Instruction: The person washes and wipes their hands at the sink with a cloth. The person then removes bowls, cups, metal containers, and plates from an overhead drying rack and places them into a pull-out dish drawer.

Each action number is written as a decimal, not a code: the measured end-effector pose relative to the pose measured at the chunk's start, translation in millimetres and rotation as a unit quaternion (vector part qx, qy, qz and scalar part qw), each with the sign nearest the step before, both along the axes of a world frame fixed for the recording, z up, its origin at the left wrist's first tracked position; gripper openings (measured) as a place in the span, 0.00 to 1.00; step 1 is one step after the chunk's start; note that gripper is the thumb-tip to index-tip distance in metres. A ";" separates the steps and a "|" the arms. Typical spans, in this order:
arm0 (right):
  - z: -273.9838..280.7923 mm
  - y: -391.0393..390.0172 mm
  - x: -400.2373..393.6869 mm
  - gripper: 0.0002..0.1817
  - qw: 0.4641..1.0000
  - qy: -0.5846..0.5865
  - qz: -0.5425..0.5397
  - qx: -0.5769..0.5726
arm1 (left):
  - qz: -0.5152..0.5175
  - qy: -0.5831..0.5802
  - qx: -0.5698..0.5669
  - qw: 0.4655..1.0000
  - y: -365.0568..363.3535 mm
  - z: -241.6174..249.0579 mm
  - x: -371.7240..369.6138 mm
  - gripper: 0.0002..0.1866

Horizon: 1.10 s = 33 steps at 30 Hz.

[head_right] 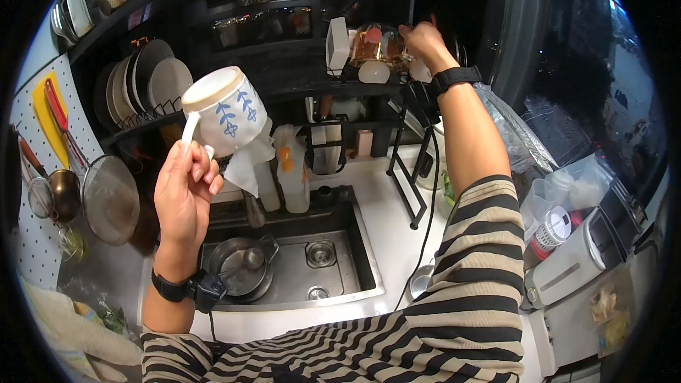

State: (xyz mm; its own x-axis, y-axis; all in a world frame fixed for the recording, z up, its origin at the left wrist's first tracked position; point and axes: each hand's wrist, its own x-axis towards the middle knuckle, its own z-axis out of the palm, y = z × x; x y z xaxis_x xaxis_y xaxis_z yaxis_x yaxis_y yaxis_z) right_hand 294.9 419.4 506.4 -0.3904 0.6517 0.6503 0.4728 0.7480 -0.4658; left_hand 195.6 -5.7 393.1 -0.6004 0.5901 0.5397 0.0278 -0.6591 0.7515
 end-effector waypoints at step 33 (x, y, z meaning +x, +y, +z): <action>-297.4 -448.0 172.5 0.17 0.889 0.184 0.088 -0.410 | -0.118 0.419 -0.162 0.886 -71.6 -188.8 121.9 0.06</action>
State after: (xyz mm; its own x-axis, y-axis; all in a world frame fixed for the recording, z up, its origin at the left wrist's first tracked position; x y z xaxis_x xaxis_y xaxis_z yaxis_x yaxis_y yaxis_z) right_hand 467.3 -28.6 209.0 -0.3929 0.9152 0.0894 0.0845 0.1327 -0.9875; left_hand 317.5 -77.4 204.3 0.0916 0.8511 0.5170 0.5556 -0.4745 0.6827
